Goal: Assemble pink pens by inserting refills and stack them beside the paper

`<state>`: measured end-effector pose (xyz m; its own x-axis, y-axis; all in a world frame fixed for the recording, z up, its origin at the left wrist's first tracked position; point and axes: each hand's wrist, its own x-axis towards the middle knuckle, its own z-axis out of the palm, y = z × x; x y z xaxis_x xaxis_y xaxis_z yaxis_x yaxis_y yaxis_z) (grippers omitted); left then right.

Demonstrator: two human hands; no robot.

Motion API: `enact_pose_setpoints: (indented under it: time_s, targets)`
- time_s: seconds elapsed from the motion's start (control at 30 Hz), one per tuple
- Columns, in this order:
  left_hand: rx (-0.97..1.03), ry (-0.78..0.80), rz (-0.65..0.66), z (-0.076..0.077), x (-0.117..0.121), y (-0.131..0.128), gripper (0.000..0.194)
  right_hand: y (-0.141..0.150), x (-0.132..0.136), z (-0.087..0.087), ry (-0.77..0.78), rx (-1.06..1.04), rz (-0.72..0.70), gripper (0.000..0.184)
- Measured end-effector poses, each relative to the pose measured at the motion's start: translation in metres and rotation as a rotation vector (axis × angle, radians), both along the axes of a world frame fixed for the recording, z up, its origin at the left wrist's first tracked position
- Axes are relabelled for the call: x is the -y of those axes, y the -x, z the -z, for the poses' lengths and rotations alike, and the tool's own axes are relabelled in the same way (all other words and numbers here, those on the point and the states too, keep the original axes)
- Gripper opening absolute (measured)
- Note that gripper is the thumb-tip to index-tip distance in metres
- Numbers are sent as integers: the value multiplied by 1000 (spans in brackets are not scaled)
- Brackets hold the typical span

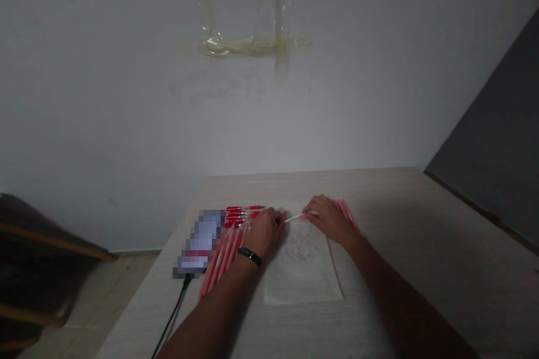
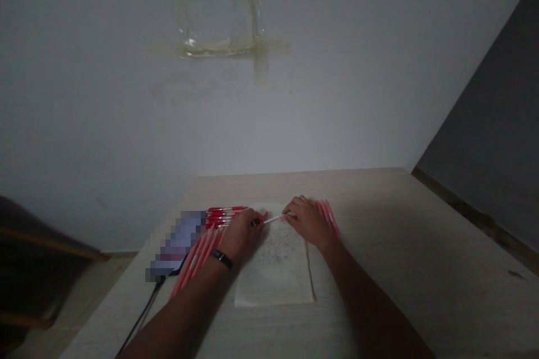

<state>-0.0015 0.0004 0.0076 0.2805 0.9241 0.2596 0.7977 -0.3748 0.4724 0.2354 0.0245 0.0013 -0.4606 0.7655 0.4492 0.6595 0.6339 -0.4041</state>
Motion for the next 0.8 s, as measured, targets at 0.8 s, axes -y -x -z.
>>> enact_pose_setpoints:
  time_s: [0.8]
  targets:
    - [-18,34,-47,0,0,0,21,-11,-3,3,117,156,105,5]
